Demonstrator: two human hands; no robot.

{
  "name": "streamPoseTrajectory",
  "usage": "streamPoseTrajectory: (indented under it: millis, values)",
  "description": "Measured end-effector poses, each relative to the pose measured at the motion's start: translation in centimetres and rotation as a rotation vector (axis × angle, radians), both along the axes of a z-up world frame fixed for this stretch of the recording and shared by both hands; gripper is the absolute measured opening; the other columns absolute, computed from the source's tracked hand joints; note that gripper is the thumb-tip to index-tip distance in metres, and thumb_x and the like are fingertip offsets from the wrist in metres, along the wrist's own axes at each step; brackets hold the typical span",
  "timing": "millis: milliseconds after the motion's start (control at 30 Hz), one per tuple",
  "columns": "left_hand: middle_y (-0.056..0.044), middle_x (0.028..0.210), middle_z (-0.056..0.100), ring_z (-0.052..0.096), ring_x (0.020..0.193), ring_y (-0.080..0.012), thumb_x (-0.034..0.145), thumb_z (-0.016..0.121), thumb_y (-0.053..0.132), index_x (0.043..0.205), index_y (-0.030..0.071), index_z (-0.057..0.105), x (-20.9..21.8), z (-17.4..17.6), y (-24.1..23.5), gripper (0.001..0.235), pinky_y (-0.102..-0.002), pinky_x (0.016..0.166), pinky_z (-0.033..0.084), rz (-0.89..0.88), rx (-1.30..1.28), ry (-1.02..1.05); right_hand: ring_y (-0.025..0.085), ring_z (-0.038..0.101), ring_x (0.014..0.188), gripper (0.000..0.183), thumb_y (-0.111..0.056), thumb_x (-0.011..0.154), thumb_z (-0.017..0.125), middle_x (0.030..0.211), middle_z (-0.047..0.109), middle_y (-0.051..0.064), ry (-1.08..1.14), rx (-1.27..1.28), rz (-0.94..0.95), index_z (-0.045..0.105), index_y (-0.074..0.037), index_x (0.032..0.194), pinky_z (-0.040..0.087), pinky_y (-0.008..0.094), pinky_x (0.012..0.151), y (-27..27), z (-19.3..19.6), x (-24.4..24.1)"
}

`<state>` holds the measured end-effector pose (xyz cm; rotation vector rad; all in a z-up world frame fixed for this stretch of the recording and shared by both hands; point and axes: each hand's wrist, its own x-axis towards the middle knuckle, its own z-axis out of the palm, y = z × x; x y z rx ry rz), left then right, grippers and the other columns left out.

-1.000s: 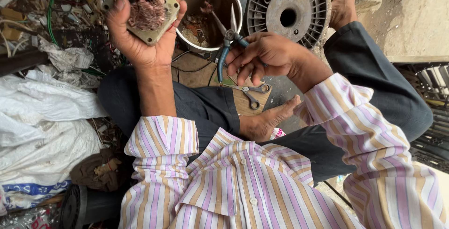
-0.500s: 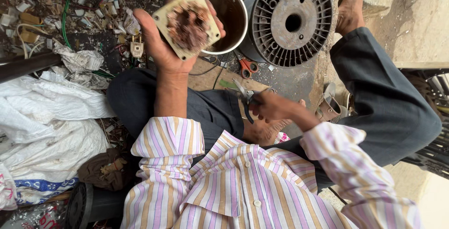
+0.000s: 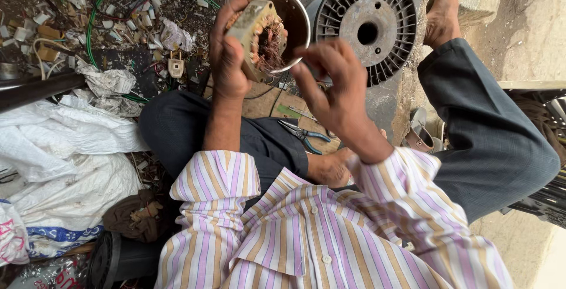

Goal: The person sits on the floor and uses pliers and scissors to strip copper wires from a small electrical component. They repeatedly cut and pull the wires, placing the extracted copper into a metal bucket. The person also uses a wooden stick to scrape or adjust the component.

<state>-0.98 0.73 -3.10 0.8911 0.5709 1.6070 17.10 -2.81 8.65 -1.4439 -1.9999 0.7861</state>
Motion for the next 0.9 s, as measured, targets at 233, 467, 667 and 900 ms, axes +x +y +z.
streamPoseTrajectory:
  millis: [233,467,667,900]
  values:
    - [-0.006,0.142,0.061,0.065,0.121,-0.0138,0.095,0.066,0.071,0.149,0.009,0.055,-0.1,-0.5,-0.5,0.083,-0.032,0.103,0.057,0.087,0.077,0.229,0.007,0.058,0.073,0.02,-0.022,0.099,0.078,0.089,0.06,0.002,0.133,-0.118,-0.096,0.079,-0.002,0.102,0.048,0.022,0.061,3.0,0.3,-3.4]
    - [-0.006,0.142,0.06,0.067,0.118,-0.0146,0.094,0.069,0.068,0.149,0.007,0.054,-0.5,0.1,-0.6,0.084,-0.031,0.102,0.058,0.07,0.106,0.246,0.004,0.059,0.065,0.016,-0.016,0.087,0.083,0.078,0.066,0.002,0.181,-0.334,-0.146,0.077,-0.002,0.089,0.048,0.018,0.057,4.2,0.7,-3.2]
    - [-0.007,0.135,0.064,0.067,0.115,-0.0144,0.096,0.071,0.064,0.147,0.007,0.056,-0.5,0.3,-0.5,0.078,-0.031,0.099,0.058,0.037,0.075,0.156,0.004,0.063,0.063,0.009,-0.011,0.088,0.075,0.077,0.074,0.002,0.421,-0.52,-0.224,0.074,-0.002,0.087,0.051,0.017,0.057,4.3,-0.6,-2.3]
    - [-0.006,0.131,0.068,0.068,0.114,-0.0142,0.097,0.071,0.06,0.143,0.009,0.061,0.6,-0.2,-0.4,0.069,-0.032,0.103,0.061,0.087,0.064,0.053,0.006,0.051,0.056,0.006,-0.006,0.087,0.071,0.069,0.062,0.001,0.707,-0.636,-0.467,0.073,-0.001,0.087,0.039,0.021,0.052,2.0,-2.6,-1.7]
